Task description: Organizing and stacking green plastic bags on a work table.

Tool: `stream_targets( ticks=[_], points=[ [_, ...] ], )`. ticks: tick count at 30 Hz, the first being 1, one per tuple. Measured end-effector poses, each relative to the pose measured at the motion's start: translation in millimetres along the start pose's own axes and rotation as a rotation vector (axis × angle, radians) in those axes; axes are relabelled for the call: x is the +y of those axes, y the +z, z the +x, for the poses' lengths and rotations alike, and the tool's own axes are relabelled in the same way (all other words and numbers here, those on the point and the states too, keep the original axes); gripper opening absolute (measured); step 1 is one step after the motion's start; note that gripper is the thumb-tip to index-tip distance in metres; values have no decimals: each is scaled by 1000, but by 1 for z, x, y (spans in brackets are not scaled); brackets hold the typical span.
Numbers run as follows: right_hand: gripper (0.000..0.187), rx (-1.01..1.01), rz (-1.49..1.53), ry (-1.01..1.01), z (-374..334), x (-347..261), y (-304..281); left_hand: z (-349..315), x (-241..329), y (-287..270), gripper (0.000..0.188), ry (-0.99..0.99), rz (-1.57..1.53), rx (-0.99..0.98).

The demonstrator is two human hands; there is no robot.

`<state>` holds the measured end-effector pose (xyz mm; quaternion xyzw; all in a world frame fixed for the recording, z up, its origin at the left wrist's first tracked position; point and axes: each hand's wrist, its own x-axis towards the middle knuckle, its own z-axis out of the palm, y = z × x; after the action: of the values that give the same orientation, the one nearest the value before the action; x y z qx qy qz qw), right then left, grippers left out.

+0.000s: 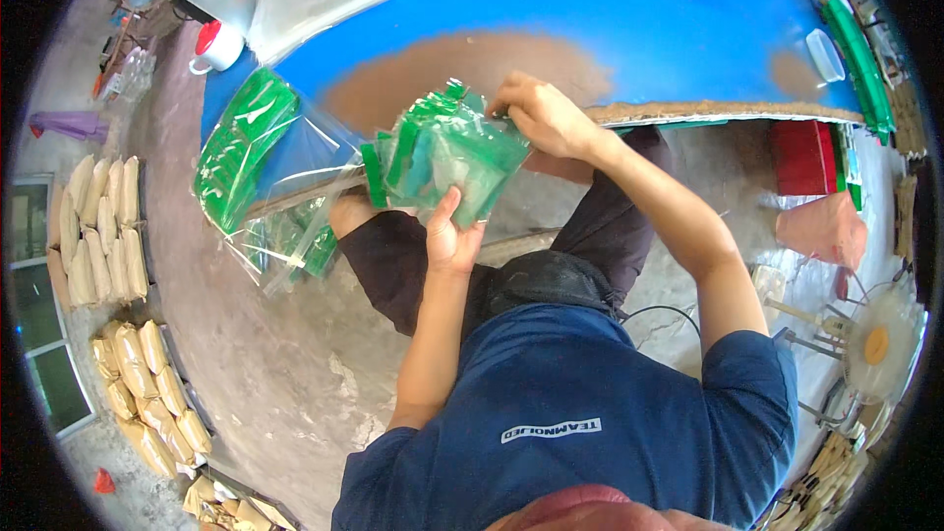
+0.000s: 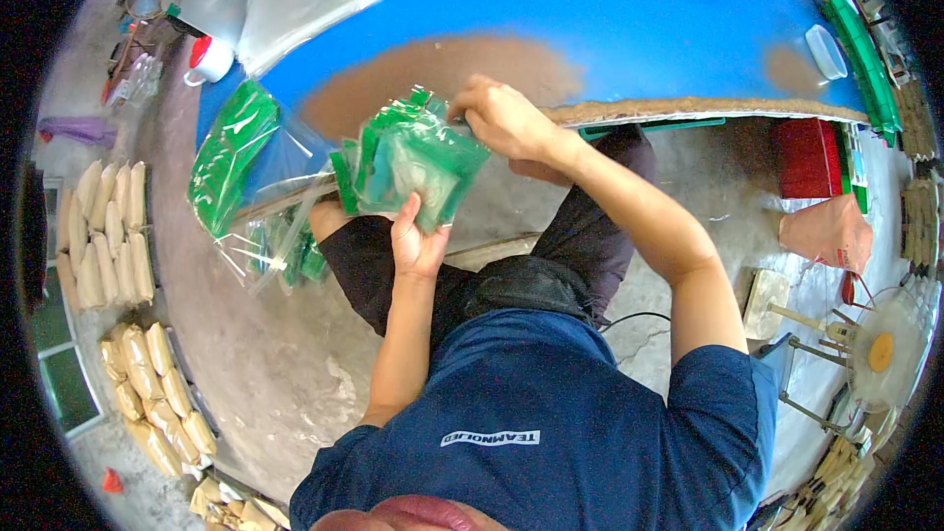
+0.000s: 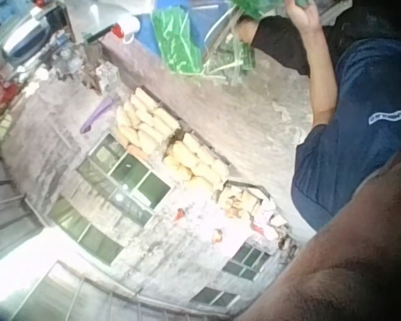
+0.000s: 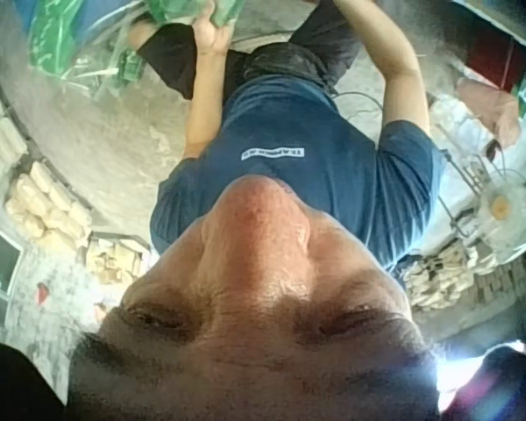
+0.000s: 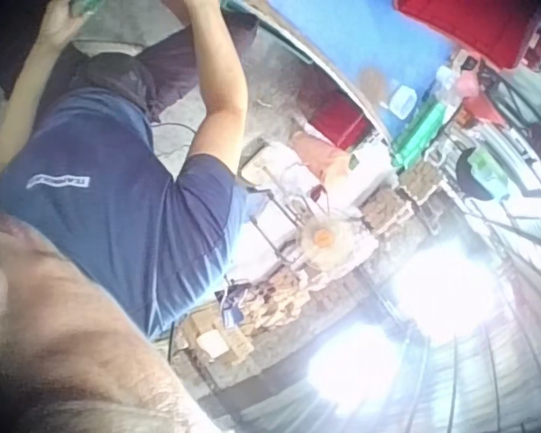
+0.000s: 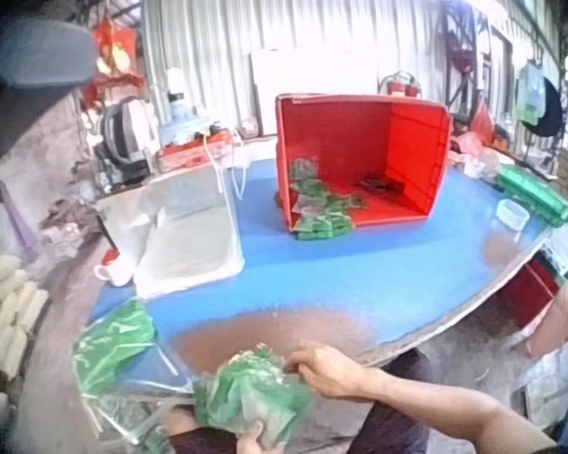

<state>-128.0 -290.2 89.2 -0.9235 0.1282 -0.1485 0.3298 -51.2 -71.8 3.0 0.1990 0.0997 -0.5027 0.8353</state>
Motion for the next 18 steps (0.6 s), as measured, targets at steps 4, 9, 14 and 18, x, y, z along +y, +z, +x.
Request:
stream_targets(
  ticks=[4, 9, 14, 18],
  points=[
    [67, 131, 185, 229, -10, -33, 2, -8, -1, 23, 50, 45, 201, 76],
    [121, -18, 432, 28, 1, -47, -17, -7, 20, 64, 57, 339, 566, -155],
    [124, 118, 462, -245, 28, -40, -31, 43, 97, 102, 54, 529, 1455, -474],
    [114, 177, 327, -73, 25, 1, 11, 85, 83, 95, 76, 483, 1331, -540]
  ],
)
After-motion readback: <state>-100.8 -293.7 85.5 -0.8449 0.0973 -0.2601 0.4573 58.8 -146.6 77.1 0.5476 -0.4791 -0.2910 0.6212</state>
